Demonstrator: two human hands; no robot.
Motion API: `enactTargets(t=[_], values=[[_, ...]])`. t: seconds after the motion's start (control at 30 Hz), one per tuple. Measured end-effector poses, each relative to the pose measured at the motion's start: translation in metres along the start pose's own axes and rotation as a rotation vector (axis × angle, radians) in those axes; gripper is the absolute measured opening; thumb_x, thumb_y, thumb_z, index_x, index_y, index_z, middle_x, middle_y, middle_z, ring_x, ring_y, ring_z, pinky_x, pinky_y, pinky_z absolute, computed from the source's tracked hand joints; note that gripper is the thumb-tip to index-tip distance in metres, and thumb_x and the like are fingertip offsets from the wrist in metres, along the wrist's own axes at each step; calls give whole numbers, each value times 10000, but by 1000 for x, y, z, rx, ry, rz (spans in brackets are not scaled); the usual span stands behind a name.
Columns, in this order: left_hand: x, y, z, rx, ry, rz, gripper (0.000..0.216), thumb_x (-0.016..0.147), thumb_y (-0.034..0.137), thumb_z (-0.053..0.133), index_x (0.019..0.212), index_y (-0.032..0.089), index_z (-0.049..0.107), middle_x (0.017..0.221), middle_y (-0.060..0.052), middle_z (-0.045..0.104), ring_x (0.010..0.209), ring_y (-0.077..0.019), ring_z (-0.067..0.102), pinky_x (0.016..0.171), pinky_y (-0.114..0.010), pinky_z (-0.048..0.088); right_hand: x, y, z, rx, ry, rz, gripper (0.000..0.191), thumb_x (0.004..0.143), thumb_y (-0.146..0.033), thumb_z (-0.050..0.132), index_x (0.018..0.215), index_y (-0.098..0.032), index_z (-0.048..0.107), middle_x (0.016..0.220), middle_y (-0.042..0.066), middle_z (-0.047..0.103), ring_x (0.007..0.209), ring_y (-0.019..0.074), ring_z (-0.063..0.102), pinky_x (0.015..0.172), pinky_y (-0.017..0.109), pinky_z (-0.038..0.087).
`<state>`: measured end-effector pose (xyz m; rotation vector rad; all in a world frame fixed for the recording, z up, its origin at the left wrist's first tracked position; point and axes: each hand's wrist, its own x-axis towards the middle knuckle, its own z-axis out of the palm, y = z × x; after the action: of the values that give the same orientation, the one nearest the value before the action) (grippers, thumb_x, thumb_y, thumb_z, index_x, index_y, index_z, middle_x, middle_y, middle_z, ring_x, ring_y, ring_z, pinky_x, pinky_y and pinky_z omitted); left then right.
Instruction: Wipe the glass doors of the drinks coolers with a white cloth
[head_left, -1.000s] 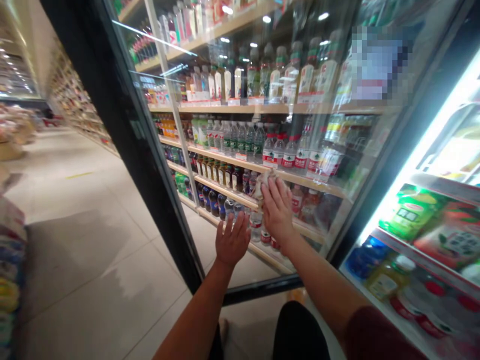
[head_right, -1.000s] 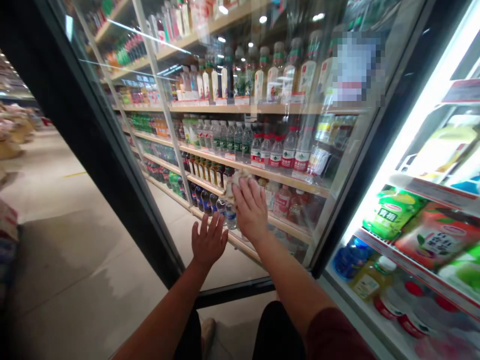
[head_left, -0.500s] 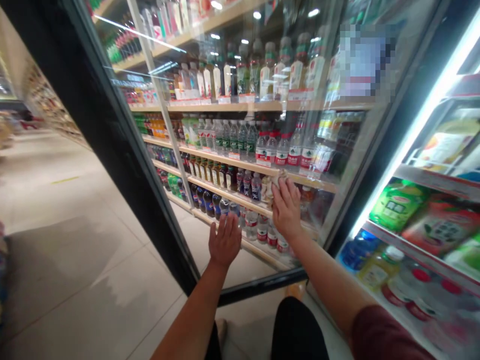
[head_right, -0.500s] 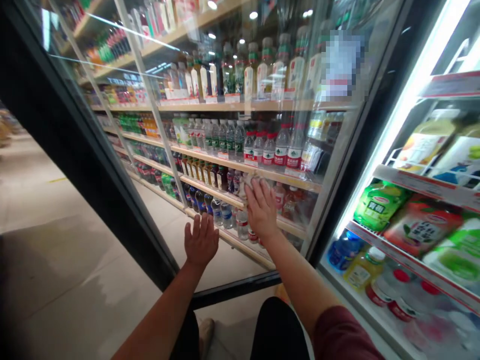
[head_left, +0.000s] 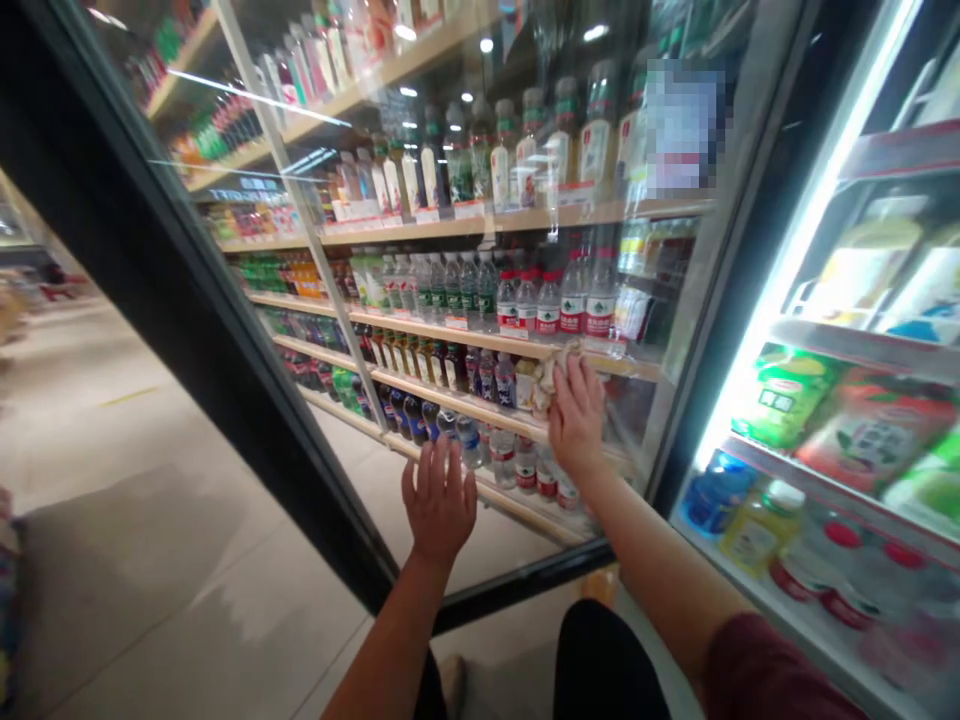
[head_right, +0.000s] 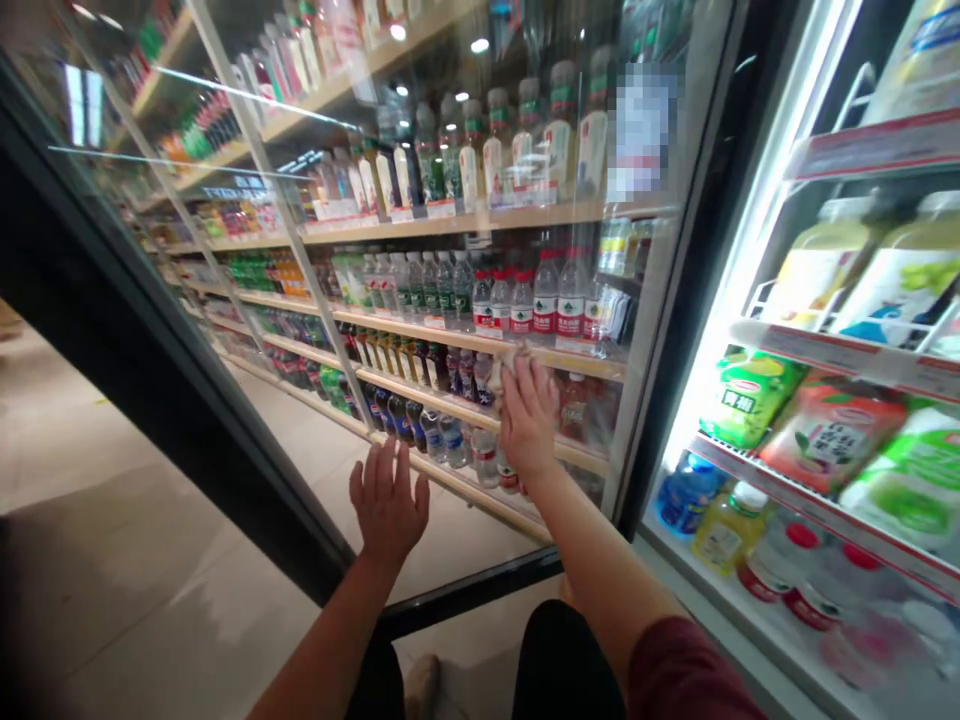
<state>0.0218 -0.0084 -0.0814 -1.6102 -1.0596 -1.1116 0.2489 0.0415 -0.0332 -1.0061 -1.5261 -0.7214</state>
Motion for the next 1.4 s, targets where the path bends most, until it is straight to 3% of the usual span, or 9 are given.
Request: enactTargets(t=[0.07,0.27,0.37,0.53,0.77,0.9,1.03,1.27,1.4], values=[[14,-1,-6,-1,33,1,714,929,237,581,1565,159,266,1551,-175,387,1491,-289,277,1193,-475,266,-8,9,1,-10,40,55,600,971,-138,354,1561,-222,291,1600,131,355,1533,255,206,1203,574,281],[51,-18,3,13,18,-29,724,957,271,536,1585,174,190,1593,-159,307,1527,-321,125,1217,-561,134,-121,10,7,-24,-107,-10,626,948,-95,414,1553,-212,306,1564,146,416,1537,258,183,1182,551,347],[51,-22,13,6,8,-46,722,964,276,529,1587,178,178,1595,-161,299,1532,-320,88,1219,-578,97,-111,23,4,-20,-120,24,611,956,-102,405,1545,-242,323,1559,130,428,1538,246,187,1203,563,294],[45,-21,16,-25,0,-75,693,980,305,500,1588,199,185,1602,-159,286,1527,-341,104,1208,-616,96,-59,66,-1,-4,43,282,606,983,-188,320,1580,-199,211,1636,157,252,1546,276,142,1200,639,232],[45,-19,14,36,8,-63,699,964,314,517,1579,167,218,1577,-171,337,1525,-321,129,1220,-562,120,-132,87,4,-26,122,527,599,1016,-290,290,1580,-129,172,1621,230,218,1533,316,164,1174,689,243],[44,-19,15,2,9,-98,690,964,320,523,1576,186,234,1566,-172,358,1521,-327,145,1217,-574,123,-79,102,0,-42,193,585,605,1020,-298,236,1585,-103,139,1642,220,150,1546,301,102,1213,652,196],[45,-19,16,-22,29,-83,710,951,295,552,1573,161,238,1546,-185,385,1525,-314,123,1227,-558,105,-13,87,-5,-27,201,394,603,1004,-231,275,1589,-141,163,1646,180,192,1545,299,123,1217,645,202],[48,-18,12,68,45,-33,706,957,307,530,1574,144,228,1543,-174,391,1523,-300,133,1230,-527,130,-35,6,3,5,53,66,682,976,-142,355,1602,-229,99,1655,127,209,1540,308,155,1179,629,314],[50,-17,12,74,62,-22,689,963,301,515,1570,127,239,1543,-179,386,1525,-295,127,1231,-516,128,19,-9,2,25,87,42,663,989,-150,334,1601,-261,103,1649,80,249,1540,262,176,1218,574,277]])
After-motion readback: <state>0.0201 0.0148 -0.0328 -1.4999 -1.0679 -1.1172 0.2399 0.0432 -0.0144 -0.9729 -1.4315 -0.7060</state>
